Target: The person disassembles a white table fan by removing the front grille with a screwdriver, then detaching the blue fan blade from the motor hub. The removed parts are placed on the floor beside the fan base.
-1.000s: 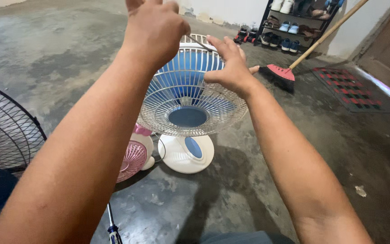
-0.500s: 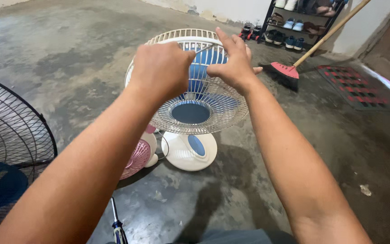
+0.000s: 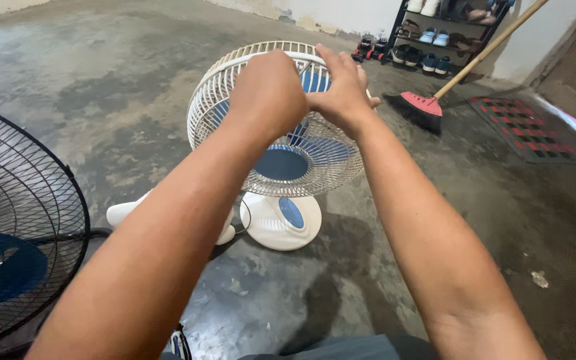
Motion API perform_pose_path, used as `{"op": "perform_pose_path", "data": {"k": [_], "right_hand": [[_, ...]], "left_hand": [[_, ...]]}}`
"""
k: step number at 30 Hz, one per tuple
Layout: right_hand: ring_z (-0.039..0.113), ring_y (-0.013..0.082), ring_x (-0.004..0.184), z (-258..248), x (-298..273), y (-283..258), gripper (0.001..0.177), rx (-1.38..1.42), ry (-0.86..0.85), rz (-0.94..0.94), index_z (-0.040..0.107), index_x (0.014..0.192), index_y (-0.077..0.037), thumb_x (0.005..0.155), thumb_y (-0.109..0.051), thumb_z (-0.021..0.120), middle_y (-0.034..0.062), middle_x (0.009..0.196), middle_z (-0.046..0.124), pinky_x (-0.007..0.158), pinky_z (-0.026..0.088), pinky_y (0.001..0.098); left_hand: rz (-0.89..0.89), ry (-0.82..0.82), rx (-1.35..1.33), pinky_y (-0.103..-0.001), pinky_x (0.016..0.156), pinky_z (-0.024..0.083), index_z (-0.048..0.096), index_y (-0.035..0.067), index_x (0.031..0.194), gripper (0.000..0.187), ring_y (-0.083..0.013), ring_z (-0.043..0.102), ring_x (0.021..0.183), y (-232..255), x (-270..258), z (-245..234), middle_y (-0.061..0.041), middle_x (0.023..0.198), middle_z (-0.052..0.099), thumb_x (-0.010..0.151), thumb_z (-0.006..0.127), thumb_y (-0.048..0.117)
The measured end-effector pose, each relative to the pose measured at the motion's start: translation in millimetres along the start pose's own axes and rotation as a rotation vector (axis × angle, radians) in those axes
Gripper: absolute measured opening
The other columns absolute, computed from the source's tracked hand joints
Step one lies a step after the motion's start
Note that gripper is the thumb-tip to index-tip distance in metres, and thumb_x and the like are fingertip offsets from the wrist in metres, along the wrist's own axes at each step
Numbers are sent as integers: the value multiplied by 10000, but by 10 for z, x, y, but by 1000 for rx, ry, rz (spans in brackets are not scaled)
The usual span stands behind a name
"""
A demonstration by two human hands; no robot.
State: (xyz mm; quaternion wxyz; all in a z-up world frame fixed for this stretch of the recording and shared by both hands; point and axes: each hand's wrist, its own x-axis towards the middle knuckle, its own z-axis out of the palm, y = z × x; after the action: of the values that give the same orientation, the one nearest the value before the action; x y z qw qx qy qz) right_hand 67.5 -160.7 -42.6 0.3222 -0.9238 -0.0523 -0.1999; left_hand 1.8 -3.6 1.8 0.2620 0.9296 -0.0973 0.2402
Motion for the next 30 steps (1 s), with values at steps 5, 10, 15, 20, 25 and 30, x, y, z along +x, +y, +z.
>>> {"op": "perform_pose_path", "data": {"k": [5, 10, 15, 20, 25, 30], "right_hand": [[100, 374, 1579, 16, 27, -41, 921, 30, -12, 25, 402, 1550, -409, 736, -672, 744, 89, 1705, 224, 1103, 37, 832], [87, 369, 1582, 29, 33, -2, 930, 17, -13, 28, 372, 1558, -402, 739, -592, 771, 89, 1708, 199, 1089, 23, 840], [114, 368, 1563, 79, 53, 26, 1127, -67, -12, 12, 299, 1569, -401, 579, -396, 837, 88, 1691, 190, 1082, 103, 829], [142, 402, 1543, 149, 38, 197, 1099, -15, 68, -114, 311, 1579, -344, 610, -361, 830, 132, 1688, 201, 1054, 126, 831], [298, 415, 1535, 236, 36, 351, 755, 143, 295, -397, 423, 1290, -160, 656, -319, 802, 191, 1517, 402, 1165, 311, 703], [357, 436, 1452, 206, -45, 349, 685, 133, 296, -387, 491, 1234, -185, 636, -288, 809, 208, 1534, 371, 1068, 322, 704]], "left_hand": [[3, 133, 57, -534, 747, 585, 760, 46, 891, 129, -419, 729, 897, 195, -38, 212, -223, 932, 725, 843, 665, 119], [209, 183, 338, -492, 686, 576, 780, 102, 809, 133, -364, 744, 833, 115, 10, 229, -163, 856, 747, 846, 661, 146], [498, 415, 666, -464, 742, 480, 783, 193, 714, 133, -278, 716, 786, -115, 369, 52, -82, 745, 747, 812, 693, 188], [718, 536, 762, -484, 886, 444, 778, 242, 711, 120, -246, 694, 839, -354, 613, -27, -7, 757, 716, 774, 698, 178], [851, 513, 660, -448, 811, 450, 787, 235, 763, 133, -250, 686, 926, -460, 726, -89, -4, 841, 709, 777, 694, 140], [894, 510, 610, -423, 772, 498, 793, 208, 768, 95, -246, 692, 961, -457, 792, -36, -9, 944, 725, 776, 723, 144]]}}
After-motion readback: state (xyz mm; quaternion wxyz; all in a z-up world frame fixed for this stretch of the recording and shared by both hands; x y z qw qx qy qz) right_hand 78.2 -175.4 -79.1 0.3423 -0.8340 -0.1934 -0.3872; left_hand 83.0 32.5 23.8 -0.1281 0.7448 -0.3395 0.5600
